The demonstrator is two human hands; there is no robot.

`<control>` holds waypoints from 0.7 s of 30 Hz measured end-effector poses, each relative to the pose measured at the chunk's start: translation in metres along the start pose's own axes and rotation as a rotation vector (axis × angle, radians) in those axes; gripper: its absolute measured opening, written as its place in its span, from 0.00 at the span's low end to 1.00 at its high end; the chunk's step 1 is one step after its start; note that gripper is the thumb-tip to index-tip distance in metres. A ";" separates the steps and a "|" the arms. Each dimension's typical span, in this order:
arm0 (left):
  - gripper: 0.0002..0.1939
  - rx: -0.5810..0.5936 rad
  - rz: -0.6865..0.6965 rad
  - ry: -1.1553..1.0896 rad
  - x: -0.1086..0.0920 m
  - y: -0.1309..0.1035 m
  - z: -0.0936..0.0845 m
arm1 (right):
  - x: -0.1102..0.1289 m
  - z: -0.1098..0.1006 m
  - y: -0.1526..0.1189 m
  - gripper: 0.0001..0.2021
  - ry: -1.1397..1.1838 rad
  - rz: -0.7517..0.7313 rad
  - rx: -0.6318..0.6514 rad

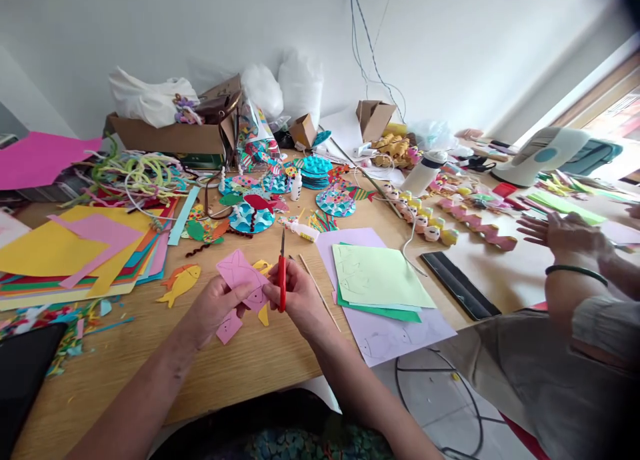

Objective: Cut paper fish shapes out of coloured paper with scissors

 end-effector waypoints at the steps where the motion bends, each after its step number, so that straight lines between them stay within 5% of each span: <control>1: 0.12 0.003 0.022 0.031 0.000 0.001 0.003 | 0.002 -0.002 0.001 0.18 0.002 0.000 0.007; 9: 0.06 -0.123 0.213 0.015 -0.001 0.006 0.007 | 0.012 -0.004 -0.003 0.16 -0.002 -0.061 -0.054; 16: 0.08 -0.049 0.252 0.024 -0.005 0.003 0.009 | 0.023 0.009 0.000 0.16 -0.059 -0.072 -0.075; 21: 0.07 -0.100 0.286 0.027 -0.012 0.001 -0.002 | 0.017 0.023 0.007 0.14 -0.117 -0.104 -0.077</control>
Point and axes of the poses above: each hand's wrist, its own y-axis towards the middle knuckle, its own z-axis out of the palm, x = y × z, the point moved 4 cm from there along y, towards the middle knuckle, and after that the axes turned 5 degrees about -x, right-handed, at the moved point
